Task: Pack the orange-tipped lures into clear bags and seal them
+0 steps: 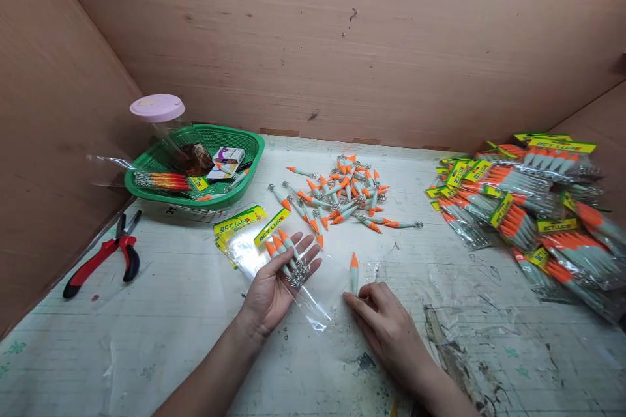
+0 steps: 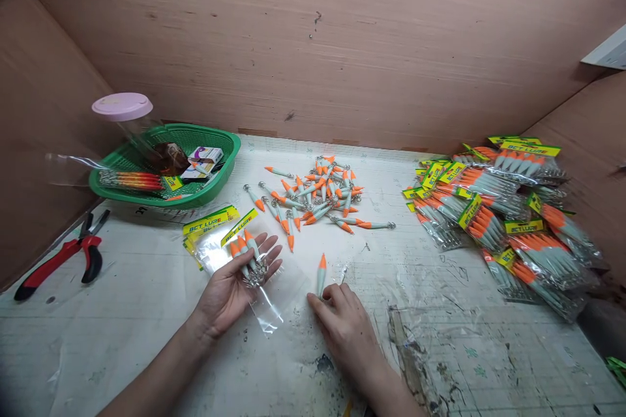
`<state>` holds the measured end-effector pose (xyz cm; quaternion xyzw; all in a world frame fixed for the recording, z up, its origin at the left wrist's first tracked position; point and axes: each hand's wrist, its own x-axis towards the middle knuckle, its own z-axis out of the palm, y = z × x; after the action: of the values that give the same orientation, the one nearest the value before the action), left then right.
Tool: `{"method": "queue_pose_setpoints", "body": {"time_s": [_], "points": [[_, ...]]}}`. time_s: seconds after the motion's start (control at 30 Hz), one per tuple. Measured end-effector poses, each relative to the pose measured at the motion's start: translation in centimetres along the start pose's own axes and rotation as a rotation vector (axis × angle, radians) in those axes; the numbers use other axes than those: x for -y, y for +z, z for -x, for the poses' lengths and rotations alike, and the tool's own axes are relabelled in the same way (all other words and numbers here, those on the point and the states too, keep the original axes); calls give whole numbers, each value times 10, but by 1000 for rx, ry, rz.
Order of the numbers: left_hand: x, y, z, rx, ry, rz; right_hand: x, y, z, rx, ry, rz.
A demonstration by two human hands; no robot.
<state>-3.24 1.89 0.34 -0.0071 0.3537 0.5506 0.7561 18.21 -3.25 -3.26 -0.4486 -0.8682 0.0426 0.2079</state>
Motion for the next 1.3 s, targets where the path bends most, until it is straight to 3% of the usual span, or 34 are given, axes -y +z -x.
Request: {"method": "queue_pose_setpoints", "body": {"time_s": [0.17,0.33,0.63,0.9,0.97,1.07,1.17,1.23,1.3], "points": [[-1,1,1,4,1,-7,2,3,-2,-39,-8,20],[-1,1,2,1,0,-5,3,3,-1,-55,97,-107],[-1,-1,2,1,1,-3,7,2,-5,-48,45,-85],[-9,-3,-2,-4,41,49,7,4,-10,-25,58,-233],[-9,-3,-3,-12,44,48,5,-9,-10,-38,54,-269],[-7,-3,-3,-28,41,39,5,-52,-9,-51,76,-339],[-5,-2,-1,-35,41,15,12,-98,-14,69,-28,-422],[-3,-1,0,-19,36,-13,21,-110,-22,186,-130,-421],[-1,0,2,8,21,-44,29,-102,-32,211,-170,-340]]}}
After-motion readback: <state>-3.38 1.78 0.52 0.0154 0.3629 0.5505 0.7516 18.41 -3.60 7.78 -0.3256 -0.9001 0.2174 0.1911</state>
